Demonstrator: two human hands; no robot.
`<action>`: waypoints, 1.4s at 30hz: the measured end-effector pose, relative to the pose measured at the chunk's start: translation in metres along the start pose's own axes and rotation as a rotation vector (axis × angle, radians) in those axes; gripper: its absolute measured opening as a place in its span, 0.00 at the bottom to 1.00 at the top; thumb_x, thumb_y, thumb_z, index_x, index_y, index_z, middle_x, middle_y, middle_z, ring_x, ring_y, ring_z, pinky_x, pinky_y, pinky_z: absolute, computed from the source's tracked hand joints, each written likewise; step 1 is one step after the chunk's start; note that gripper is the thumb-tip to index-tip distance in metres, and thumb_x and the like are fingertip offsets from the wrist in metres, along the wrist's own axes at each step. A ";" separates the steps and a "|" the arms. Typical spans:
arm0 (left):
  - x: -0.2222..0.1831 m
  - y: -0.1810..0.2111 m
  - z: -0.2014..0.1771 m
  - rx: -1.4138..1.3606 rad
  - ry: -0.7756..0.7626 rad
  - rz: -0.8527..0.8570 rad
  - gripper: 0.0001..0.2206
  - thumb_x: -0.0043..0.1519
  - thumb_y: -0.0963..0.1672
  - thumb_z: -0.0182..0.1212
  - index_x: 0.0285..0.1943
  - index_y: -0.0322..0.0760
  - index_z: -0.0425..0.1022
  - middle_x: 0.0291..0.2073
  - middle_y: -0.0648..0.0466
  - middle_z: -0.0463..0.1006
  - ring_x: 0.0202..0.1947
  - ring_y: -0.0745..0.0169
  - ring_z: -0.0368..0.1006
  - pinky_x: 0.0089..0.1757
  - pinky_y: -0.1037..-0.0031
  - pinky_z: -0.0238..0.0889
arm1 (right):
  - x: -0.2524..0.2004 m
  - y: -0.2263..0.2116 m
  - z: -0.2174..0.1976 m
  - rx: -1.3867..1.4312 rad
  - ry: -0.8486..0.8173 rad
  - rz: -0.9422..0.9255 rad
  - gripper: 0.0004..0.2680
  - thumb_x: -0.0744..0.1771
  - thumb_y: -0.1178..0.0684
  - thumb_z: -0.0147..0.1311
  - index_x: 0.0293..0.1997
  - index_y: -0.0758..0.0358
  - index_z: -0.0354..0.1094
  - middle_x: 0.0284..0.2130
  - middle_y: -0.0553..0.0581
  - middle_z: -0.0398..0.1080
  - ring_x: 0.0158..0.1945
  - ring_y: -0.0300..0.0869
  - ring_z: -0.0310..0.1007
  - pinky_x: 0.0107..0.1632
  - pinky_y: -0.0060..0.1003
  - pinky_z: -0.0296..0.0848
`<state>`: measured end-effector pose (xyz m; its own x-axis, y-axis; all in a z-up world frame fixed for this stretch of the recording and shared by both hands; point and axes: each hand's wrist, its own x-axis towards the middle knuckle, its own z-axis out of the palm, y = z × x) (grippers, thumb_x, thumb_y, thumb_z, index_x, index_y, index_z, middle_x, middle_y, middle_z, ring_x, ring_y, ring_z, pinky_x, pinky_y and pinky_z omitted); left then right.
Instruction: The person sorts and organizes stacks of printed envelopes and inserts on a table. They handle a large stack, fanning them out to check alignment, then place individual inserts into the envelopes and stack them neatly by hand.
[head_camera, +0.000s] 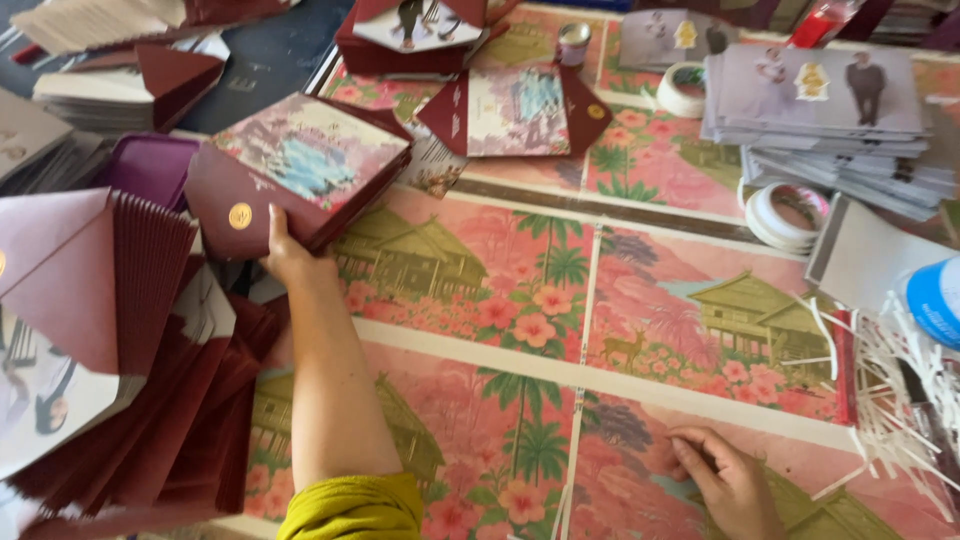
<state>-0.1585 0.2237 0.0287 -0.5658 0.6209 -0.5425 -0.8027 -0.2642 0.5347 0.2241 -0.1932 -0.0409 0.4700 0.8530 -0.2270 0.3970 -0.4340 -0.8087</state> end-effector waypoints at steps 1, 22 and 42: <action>-0.004 0.000 0.001 -0.005 -0.013 -0.010 0.32 0.43 0.40 0.70 0.58 0.42 0.64 0.52 0.45 0.76 0.42 0.48 0.77 0.37 0.50 0.76 | 0.002 -0.002 0.000 0.002 0.016 -0.005 0.08 0.64 0.52 0.51 0.39 0.58 0.77 0.21 0.52 0.79 0.24 0.36 0.79 0.34 0.26 0.72; -0.158 0.052 -0.036 0.010 -0.521 -0.217 0.11 0.53 0.39 0.58 0.45 0.28 0.75 0.36 0.48 0.79 0.39 0.57 0.75 0.41 0.75 0.70 | -0.022 -0.044 0.009 0.072 0.132 -0.046 0.07 0.65 0.54 0.52 0.41 0.59 0.76 0.22 0.53 0.76 0.26 0.38 0.73 0.35 0.29 0.70; -0.228 0.040 -0.182 0.751 -1.102 -0.623 0.29 0.49 0.40 0.63 0.62 0.36 0.60 0.51 0.47 0.72 0.49 0.55 0.69 0.46 0.65 0.68 | -0.040 0.003 -0.073 0.709 0.197 -0.167 0.26 0.59 0.60 0.44 0.68 0.62 0.50 0.53 0.59 0.61 0.55 0.45 0.60 0.56 0.40 0.58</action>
<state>-0.0963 -0.0628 0.0560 0.5296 0.8154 -0.2336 -0.3784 0.4736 0.7953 0.2643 -0.2500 0.0056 0.6071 0.7943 -0.0232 -0.0957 0.0441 -0.9944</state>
